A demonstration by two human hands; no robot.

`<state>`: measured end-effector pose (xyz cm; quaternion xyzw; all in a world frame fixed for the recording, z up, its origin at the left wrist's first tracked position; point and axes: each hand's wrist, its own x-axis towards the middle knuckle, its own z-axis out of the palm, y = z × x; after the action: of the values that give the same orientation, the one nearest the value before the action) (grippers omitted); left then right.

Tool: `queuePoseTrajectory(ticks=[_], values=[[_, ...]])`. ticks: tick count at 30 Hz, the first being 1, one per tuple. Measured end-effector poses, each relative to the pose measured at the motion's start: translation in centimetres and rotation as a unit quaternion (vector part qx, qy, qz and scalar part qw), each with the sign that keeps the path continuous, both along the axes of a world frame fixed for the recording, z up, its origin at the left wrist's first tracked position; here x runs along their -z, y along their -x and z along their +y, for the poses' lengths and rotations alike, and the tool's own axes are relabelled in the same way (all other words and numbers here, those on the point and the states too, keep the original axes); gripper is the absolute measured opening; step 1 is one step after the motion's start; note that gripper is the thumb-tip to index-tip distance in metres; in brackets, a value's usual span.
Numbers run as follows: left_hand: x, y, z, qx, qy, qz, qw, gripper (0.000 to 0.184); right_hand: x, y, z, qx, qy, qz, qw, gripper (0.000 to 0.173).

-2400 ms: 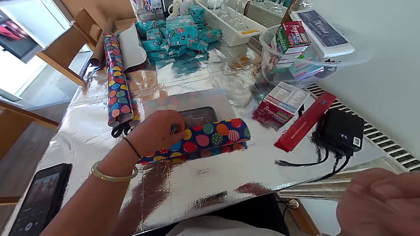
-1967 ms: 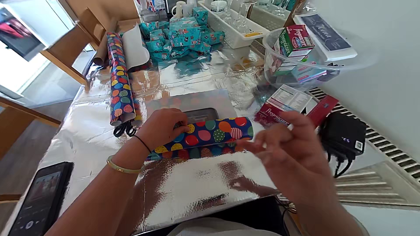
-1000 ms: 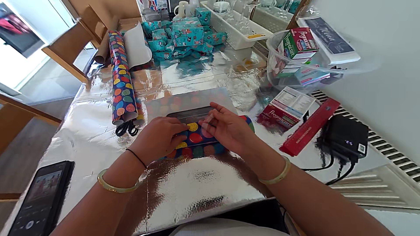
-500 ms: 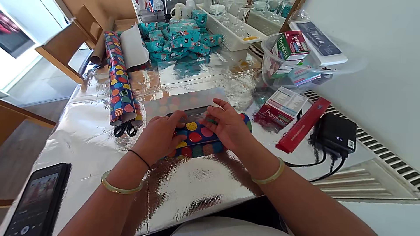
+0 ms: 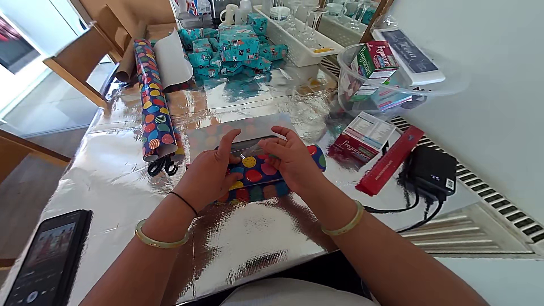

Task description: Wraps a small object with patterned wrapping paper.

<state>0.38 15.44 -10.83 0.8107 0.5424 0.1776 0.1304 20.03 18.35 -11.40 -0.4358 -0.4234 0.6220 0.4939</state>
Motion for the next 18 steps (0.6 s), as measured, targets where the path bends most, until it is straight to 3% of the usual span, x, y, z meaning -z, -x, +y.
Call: queuePoseTrajectory(ticks=[8,18], values=[[0.0,-0.1,0.1,0.000,-0.016,0.010,1.000,0.108,1.4,0.1,0.0,0.060,-0.097,-0.129,0.985,0.068],[-1.1,-0.7,0.0,-0.035,0.049,0.027,0.998,0.116,0.9,0.0,-0.2,0.076,-0.090,-0.023,0.993,0.059]])
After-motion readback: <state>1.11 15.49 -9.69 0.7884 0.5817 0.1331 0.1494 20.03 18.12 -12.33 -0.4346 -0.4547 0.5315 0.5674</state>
